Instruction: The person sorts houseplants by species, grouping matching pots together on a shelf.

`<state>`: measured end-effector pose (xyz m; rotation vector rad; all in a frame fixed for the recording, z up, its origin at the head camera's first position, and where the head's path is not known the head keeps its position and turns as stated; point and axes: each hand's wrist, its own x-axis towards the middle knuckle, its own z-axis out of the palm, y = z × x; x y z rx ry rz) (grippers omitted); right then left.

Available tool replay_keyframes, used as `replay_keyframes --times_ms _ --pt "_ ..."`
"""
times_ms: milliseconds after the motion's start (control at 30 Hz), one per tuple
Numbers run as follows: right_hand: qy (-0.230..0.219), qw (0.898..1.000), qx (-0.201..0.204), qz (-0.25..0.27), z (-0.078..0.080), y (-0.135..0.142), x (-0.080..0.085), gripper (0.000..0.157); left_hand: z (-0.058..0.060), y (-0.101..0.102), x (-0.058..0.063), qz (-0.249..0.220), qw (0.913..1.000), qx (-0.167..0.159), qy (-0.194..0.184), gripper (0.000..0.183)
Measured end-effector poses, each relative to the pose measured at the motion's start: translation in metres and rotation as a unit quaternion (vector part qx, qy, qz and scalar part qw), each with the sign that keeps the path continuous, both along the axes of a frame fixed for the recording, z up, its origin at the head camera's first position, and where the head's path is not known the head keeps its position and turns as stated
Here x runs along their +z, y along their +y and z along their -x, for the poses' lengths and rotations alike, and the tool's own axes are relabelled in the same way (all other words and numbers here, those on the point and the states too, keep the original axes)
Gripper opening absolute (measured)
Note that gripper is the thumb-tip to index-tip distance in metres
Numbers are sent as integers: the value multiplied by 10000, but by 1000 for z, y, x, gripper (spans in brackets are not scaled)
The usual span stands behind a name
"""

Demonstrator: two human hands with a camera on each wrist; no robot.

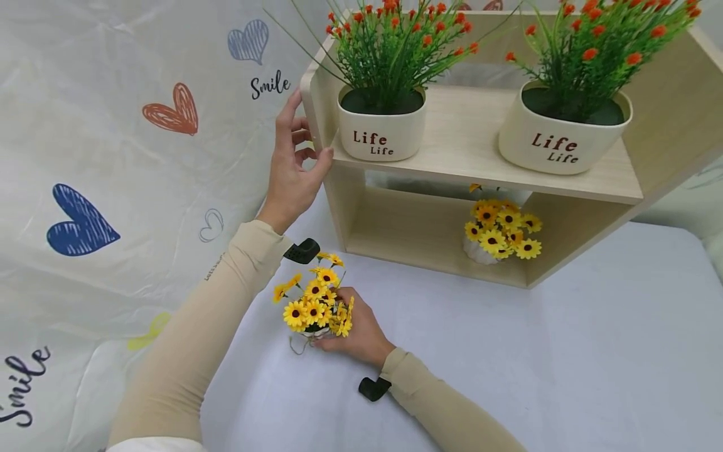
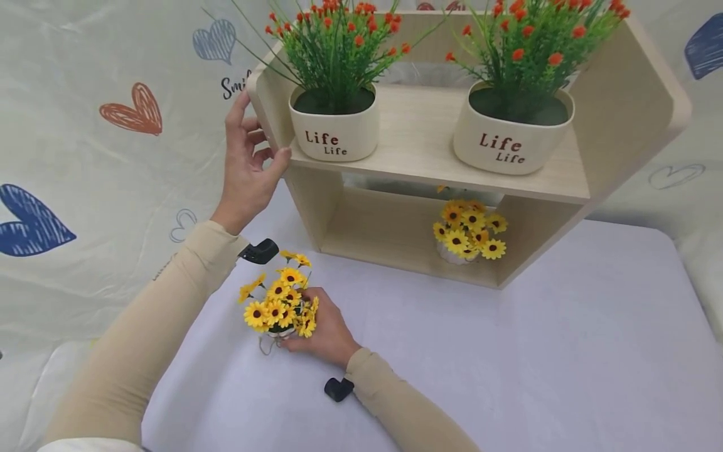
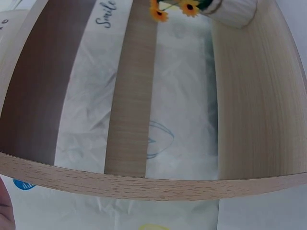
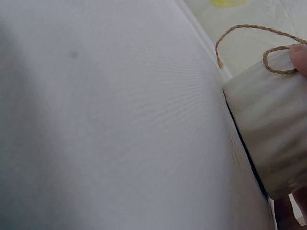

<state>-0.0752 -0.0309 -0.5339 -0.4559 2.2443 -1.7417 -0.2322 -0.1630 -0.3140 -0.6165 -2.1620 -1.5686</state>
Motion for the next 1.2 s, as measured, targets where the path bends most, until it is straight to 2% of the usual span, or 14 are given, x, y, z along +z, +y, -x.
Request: replay_keyframes --times_ms 233,333,733,933,1200 --pt "279 9994 -194 73 0 7 1 84 0 -1 -1 -1 10000 59 -47 78" --pt "270 9993 -262 49 3 12 3 82 0 -2 -1 18 10000 56 -32 78" --pt "388 9967 -717 30 30 37 16 90 0 -3 -1 79 9999 111 -88 78" --pt "286 9954 -910 38 42 48 21 92 0 -2 -1 51 9999 72 -51 78" --pt "311 9910 -1296 95 55 62 21 98 -1 1 0 10 10000 47 -36 77"
